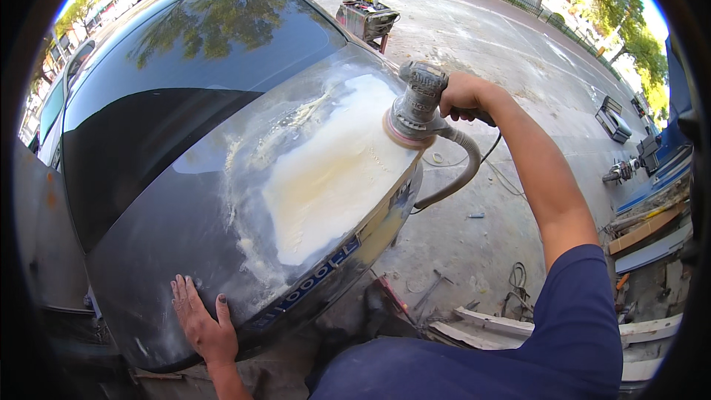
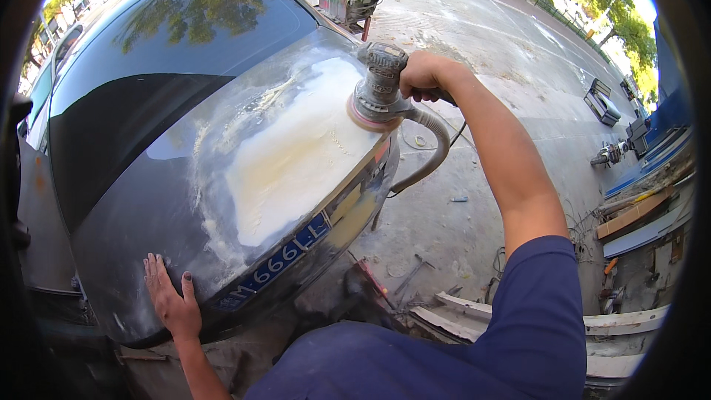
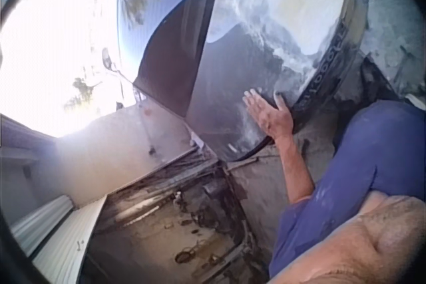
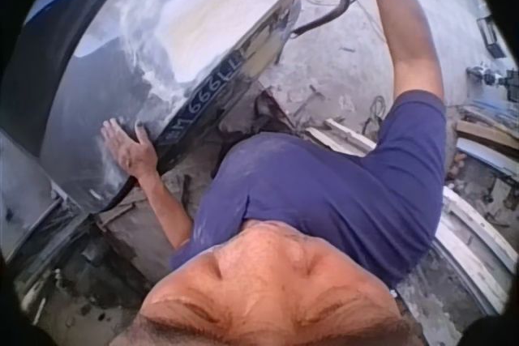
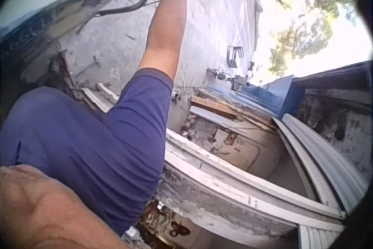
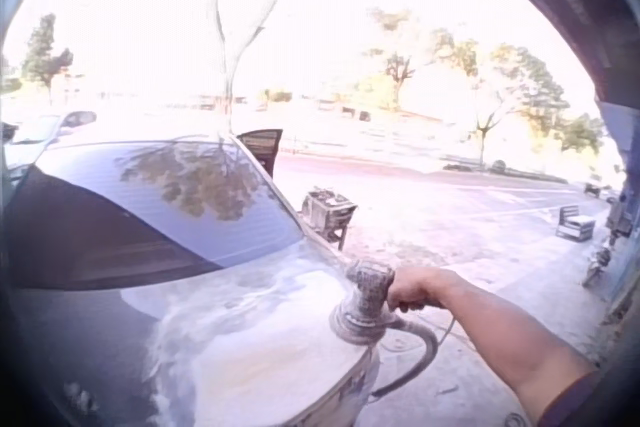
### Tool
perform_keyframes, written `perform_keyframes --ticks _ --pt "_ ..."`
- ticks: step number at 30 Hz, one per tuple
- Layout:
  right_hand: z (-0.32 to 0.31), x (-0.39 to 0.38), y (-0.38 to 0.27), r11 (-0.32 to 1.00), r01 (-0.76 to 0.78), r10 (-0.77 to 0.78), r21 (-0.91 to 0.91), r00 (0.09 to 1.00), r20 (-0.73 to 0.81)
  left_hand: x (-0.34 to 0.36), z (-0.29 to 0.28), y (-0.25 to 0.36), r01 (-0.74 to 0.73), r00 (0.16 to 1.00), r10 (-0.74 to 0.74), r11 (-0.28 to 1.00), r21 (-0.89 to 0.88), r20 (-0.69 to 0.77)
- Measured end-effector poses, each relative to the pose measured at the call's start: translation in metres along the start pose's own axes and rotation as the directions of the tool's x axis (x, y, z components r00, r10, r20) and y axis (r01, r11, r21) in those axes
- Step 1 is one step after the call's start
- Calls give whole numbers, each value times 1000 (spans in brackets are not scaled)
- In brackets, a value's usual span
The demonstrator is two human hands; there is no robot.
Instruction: The person uses an orbital sander to smooth a yellow filler patch on the trunk of a dark sedan. The person holds the sander with the right hand and steadies the trunk with the left hand while moving the tool across the filler area.
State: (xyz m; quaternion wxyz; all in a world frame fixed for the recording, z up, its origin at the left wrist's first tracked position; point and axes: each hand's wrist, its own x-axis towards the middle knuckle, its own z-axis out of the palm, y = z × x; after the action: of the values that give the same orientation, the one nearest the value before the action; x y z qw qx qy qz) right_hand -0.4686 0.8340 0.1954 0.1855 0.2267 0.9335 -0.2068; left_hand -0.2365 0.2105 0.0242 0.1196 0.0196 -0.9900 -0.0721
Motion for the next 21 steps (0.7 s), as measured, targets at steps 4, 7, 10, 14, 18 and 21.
perform_keyframes --ticks 4,7,10,14,18,21 --pt "9 -11 -7 998 61 -60 -27 997 48 1 2 -1 7 1000 -7 1000 -4 -2" --pt "31 -32 -23 976 216 -210 -34 970 118 1 1 1 7 1000 -7 1000 -11 -4" --pt "48 -46 -39 946 325 -314 -13 924 217 1 -1 1 -3 1000 3 1000 -14 -7" --pt "43 -30 -50 970 234 -221 -60 960 173 0 -2 0 -7 1000 7 1000 -8 -10" --pt "24 -11 -43 992 128 -127 -21 991 45 -1 0 -1 6 1000 -6 1000 -13 -12" --pt "22 -19 -35 995 101 -101 -13 994 32 0 1 0 8 1000 -9 1000 -23 -20"
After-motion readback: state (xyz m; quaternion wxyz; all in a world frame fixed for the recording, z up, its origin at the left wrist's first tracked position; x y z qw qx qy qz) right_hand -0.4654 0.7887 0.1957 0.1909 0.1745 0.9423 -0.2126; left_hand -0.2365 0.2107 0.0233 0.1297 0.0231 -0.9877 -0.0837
